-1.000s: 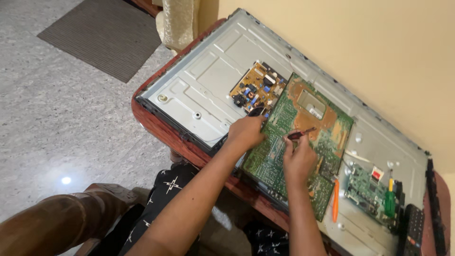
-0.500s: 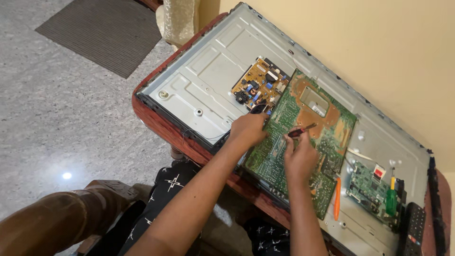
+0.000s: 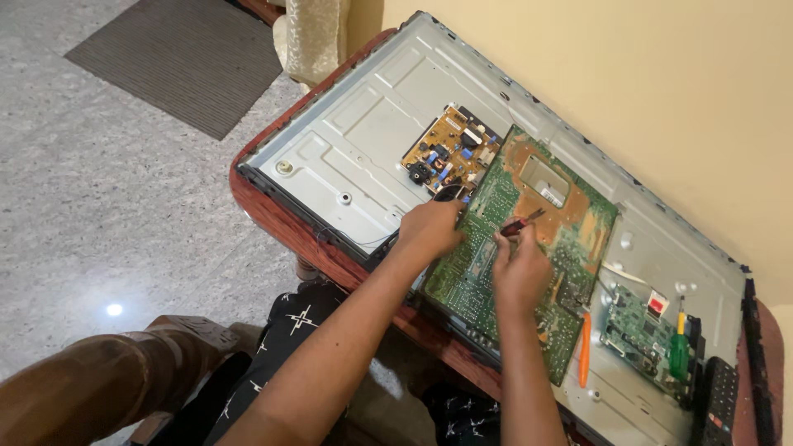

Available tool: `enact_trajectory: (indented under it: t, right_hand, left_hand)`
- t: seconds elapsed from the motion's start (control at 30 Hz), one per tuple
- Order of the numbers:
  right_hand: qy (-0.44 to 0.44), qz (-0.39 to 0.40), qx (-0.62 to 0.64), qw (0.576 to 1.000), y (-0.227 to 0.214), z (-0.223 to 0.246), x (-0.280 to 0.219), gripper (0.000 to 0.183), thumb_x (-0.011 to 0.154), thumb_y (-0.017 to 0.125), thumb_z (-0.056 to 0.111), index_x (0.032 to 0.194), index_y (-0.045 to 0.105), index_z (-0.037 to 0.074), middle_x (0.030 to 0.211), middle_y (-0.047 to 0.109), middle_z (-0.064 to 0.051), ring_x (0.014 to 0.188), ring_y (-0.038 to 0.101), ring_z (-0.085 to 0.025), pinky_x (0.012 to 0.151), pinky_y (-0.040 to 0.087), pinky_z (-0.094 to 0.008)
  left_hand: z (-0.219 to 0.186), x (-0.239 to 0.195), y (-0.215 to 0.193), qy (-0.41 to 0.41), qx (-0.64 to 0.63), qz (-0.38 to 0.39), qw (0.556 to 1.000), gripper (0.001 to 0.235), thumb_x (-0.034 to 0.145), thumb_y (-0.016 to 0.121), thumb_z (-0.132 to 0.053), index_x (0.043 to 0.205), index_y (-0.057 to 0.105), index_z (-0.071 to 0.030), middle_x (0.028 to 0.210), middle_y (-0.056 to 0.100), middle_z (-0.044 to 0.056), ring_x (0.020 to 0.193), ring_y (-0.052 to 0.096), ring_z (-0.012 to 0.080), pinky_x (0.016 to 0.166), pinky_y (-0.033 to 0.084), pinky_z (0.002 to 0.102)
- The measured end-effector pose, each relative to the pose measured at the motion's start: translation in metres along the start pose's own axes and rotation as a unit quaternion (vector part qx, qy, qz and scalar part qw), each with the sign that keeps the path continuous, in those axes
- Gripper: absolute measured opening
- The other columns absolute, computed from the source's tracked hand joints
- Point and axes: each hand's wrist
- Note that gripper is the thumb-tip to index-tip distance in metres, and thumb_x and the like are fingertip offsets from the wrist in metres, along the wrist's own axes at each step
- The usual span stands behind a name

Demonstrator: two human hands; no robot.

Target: The person uses a small brush to clean a green circuit board placed on a disassembled TV chassis. They repeatedly brush different areas of the board, occasionally switching to a larger orange brush, and continue scrubbing the same regions throughout the clip.

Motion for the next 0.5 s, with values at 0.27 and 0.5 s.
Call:
enact_trajectory:
  t: [0.27, 0.5]
  right_hand:
    - [-0.021, -0.001, 0.005, 1.0, -0.0005, 0.003, -0.0016, 0.02, 0.094, 0.075, 0.017, 0.111, 0.065, 0.012, 0.091, 0.076, -0.012, 0.078, 0.073, -0.034, 0.066, 0.055, -0.044]
    - [0.009, 0.014, 0.061, 0.998, -0.0011, 0.0007, -0.005, 0.02, 0.091, 0.075, 0.018, 0.108, 0.065, 0.011, 0.09, 0.076, -0.011, 0.079, 0.075, -0.032, 0.067, 0.055, -0.042]
  left_hand:
    - [0.0011, 0.0023, 0.0034, -0.004, 0.0, 0.002, 1.0, 0.055, 0.078, 0.08, -0.034, 0.131, 0.065, -0.025, 0.111, 0.074, 0.012, 0.105, 0.07, 0.0343, 0.087, 0.056, 0.048]
    - [0.0022, 0.0024, 0.0021, 0.01, -0.001, -0.005, 1.0, 0.056, 0.078, 0.081, -0.035, 0.13, 0.065, -0.025, 0.11, 0.074, 0.012, 0.104, 0.07, 0.0346, 0.086, 0.056, 0.048]
Point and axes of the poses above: each hand's wrist, its own x-axis towards the middle knuckle, its own y-axis out of the palm, z = x × y
